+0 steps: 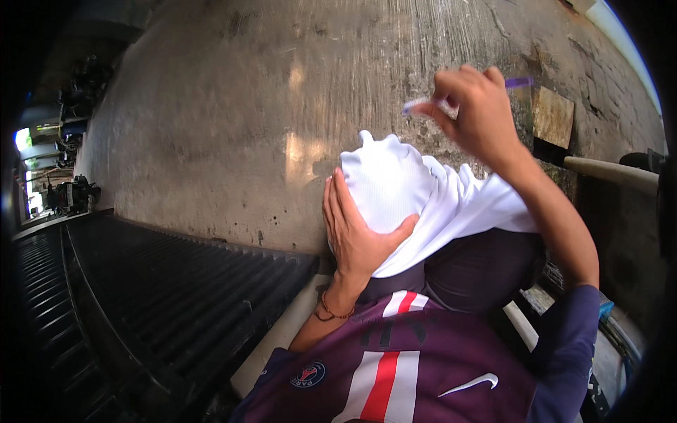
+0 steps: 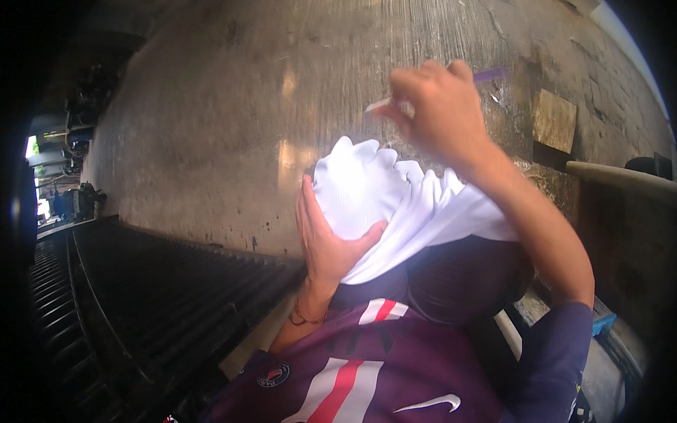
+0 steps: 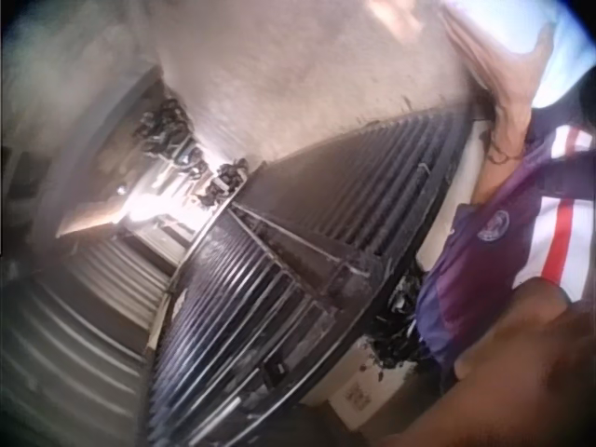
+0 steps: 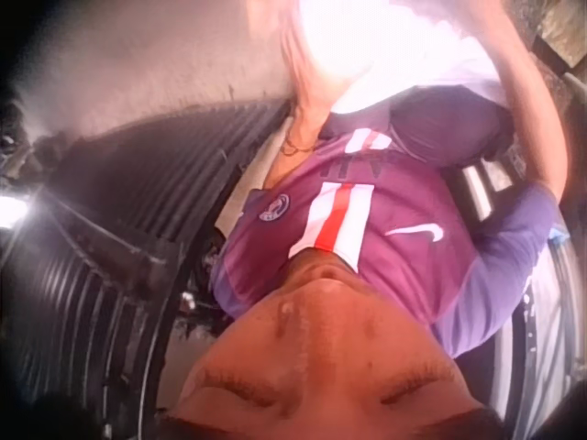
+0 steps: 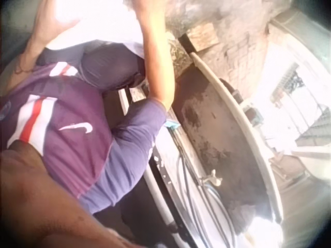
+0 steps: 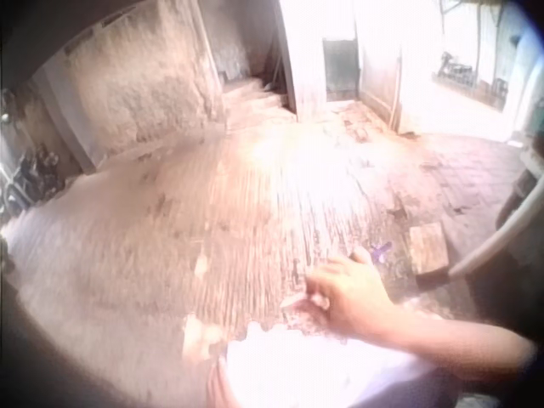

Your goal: The person scrubs a white t-shirt with a purple brush while sitting on the ground. They repeatedly wet the brush at a nearby tap and continue scrubbing the same area of the shirt.

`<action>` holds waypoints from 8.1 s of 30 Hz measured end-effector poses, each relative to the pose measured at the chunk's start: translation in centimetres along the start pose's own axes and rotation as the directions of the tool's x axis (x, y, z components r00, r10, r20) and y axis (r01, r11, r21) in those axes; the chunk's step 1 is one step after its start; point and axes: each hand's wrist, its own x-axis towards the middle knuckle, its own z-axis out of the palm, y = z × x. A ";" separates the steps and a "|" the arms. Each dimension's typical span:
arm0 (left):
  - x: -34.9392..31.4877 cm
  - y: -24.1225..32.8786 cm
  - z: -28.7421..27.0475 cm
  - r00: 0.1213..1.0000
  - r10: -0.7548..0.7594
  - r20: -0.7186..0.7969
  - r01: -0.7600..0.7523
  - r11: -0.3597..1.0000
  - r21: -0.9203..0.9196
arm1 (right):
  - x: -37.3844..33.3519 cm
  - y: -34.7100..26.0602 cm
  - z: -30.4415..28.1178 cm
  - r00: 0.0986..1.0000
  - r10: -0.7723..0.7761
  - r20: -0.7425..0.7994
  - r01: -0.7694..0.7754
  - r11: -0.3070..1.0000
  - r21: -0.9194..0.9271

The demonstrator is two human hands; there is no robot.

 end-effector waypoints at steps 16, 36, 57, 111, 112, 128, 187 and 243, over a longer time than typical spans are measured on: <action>-0.1 -0.2 0.4 0.999 -0.043 -0.003 0.043 0.999 0.026 | -2.4 -4.6 2.4 0.965 -0.145 0.220 0.151 0.988 -0.013; -0.8 -0.2 0.0 0.999 0.041 -0.007 -0.041 0.999 -0.013 | -3.9 -6.9 1.0 0.932 -0.220 0.288 0.201 0.975 0.096; -0.7 -0.5 0.0 0.999 0.044 -0.009 -0.044 0.999 -0.010 | -2.6 -7.9 1.1 0.894 -0.277 0.352 0.203 0.951 0.233; 0.0 -0.9 0.3 1.000 -0.008 -0.007 0.008 1.000 0.014 | -3.2 -5.1 2.1 0.989 -0.029 0.143 0.008 0.990 0.144; 0.0 -1.0 0.2 1.000 0.003 -0.002 -0.003 1.000 0.016 | -2.5 -4.3 1.5 0.983 -0.012 0.185 -0.001 0.998 0.068; -0.3 -1.0 0.4 1.000 0.006 -0.010 -0.006 1.000 0.029 | -3.9 -6.2 1.7 0.982 -0.093 0.166 0.081 0.994 0.079; 1.2 -5.9 -6.8 0.915 -0.366 0.172 0.349 0.501 -0.792 | -0.6 -0.4 10.9 0.335 -0.051 0.941 -0.898 0.286 0.335; 31.5 17.8 -30.5 0.592 0.542 -0.596 -0.802 0.468 -0.371 | 12.5 2.3 -27.4 0.982 -0.153 0.114 -0.007 0.570 0.821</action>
